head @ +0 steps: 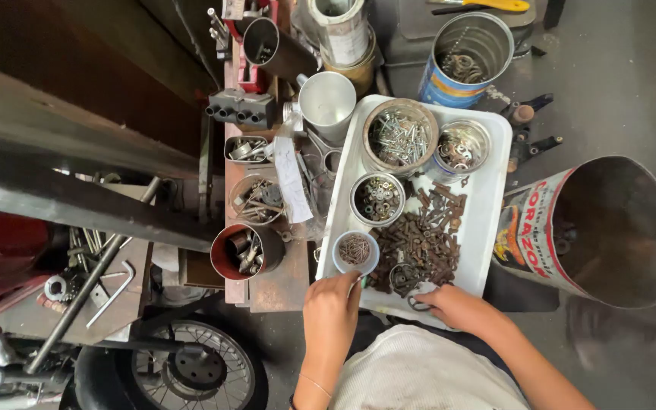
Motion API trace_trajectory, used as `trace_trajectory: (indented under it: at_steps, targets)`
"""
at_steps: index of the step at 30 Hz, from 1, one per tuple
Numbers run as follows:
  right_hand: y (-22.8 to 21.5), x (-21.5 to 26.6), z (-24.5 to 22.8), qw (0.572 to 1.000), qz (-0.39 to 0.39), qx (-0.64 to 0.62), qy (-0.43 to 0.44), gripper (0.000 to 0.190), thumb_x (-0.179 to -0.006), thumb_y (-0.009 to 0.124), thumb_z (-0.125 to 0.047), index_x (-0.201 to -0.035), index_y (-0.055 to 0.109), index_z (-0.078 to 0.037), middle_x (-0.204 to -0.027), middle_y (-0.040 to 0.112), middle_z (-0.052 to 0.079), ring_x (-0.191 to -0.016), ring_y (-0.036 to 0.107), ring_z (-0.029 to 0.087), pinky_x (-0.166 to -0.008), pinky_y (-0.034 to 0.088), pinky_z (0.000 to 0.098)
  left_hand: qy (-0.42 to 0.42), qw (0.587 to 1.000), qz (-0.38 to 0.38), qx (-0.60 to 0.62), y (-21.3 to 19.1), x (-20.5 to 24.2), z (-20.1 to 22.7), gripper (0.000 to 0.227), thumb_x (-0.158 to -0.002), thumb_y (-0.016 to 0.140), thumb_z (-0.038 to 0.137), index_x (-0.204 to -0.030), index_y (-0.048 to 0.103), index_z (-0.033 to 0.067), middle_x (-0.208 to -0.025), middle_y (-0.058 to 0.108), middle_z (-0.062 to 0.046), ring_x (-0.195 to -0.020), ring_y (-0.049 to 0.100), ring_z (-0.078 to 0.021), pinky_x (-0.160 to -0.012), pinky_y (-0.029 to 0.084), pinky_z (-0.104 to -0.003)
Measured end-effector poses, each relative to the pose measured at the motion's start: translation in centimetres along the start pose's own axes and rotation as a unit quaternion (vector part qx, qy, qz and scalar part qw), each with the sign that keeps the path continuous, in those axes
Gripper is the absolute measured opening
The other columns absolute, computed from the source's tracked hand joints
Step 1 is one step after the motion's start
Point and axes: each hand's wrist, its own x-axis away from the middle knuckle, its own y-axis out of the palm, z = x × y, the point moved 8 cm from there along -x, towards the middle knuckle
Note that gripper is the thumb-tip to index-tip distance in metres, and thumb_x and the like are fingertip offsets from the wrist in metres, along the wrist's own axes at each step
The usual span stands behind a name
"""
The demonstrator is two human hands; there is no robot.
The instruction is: Sorting various small metal hardware parts like screws and nails into separate containers
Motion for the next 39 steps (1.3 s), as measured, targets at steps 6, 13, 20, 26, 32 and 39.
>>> trace_trajectory:
  at_steps: [6,13,20,26,32,39]
  targets:
    - [-4.5,-1.1,-1.9,0.994,0.074,0.017,0.078,0.044,-0.091,0.052,-0.001,-0.131,0.060,-0.020,-0.121,0.066,0.008,-0.084,0.071,0.028,-0.064,0.056,0.0442,-0.025,1.000,0.012,0.007,-0.3,0.4,-1.1,0.015,-0.092,0.063,0.018,-0.105,0.068,0.0139,-0.090,0.073,-0.003,-0.077,0.065,-0.0271,-0.080,0.049,-0.040]
    - [-6.5,-3.7,-0.3,0.981,0.190,0.023,0.039,0.033,-0.088,0.061,-0.003,-0.118,0.069,-0.014,-0.101,0.064,0.005,-0.081,0.067,0.028,-0.066,0.052,0.0423,-0.032,0.999,0.014,0.008,-1.1,0.6,-0.8,0.013,-0.094,0.062,0.022,-0.102,0.068,0.0135,-0.082,0.071,-0.002,-0.070,0.064,-0.0252,-0.075,0.050,-0.040]
    - [-5.9,-3.1,-3.6,0.996,0.081,0.032,0.028,0.043,-0.065,0.055,0.020,-0.097,0.058,-0.009,-0.095,0.045,0.005,-0.085,0.042,0.024,-0.067,0.033,0.0341,-0.042,0.999,0.012,0.010,-1.4,0.4,-1.2,0.014,-0.094,0.062,0.020,-0.103,0.069,0.0133,-0.082,0.072,-0.003,-0.071,0.065,-0.0257,-0.075,0.051,-0.041]
    - [-10.3,-2.1,-1.1,0.968,0.244,0.020,0.057,0.038,-0.081,0.059,0.010,-0.110,0.071,-0.011,-0.124,0.059,0.007,-0.116,0.053,0.027,-0.110,0.044,0.0419,-0.070,0.997,0.012,0.018,-1.2,0.8,-2.6,0.016,-0.094,0.060,0.024,-0.104,0.069,0.0148,-0.081,0.072,-0.003,-0.073,0.065,-0.0285,-0.070,0.049,-0.041]
    - [-12.4,-4.9,1.5,0.938,0.311,-0.021,0.154,0.030,-0.091,0.063,-0.017,-0.119,0.068,-0.006,-0.112,0.065,0.011,-0.113,0.055,0.031,-0.104,0.046,0.0467,-0.058,0.998,0.001,0.015,-0.6,-0.1,-2.9,0.016,-0.092,0.061,0.022,-0.105,0.070,0.0156,-0.079,0.071,-0.004,-0.071,0.064,-0.0292,-0.069,0.048,-0.041]
    - [-10.2,-6.7,2.7,0.949,0.302,-0.022,0.087,0.024,-0.087,0.069,-0.017,-0.108,0.073,-0.006,-0.111,0.067,0.007,-0.107,0.054,0.028,-0.097,0.046,0.0432,-0.022,0.999,0.010,0.025,-1.7,-1.7,-1.7,0.016,-0.094,0.059,0.022,-0.103,0.070,0.0141,-0.080,0.072,-0.002,-0.068,0.065,-0.0255,-0.068,0.049,-0.039]
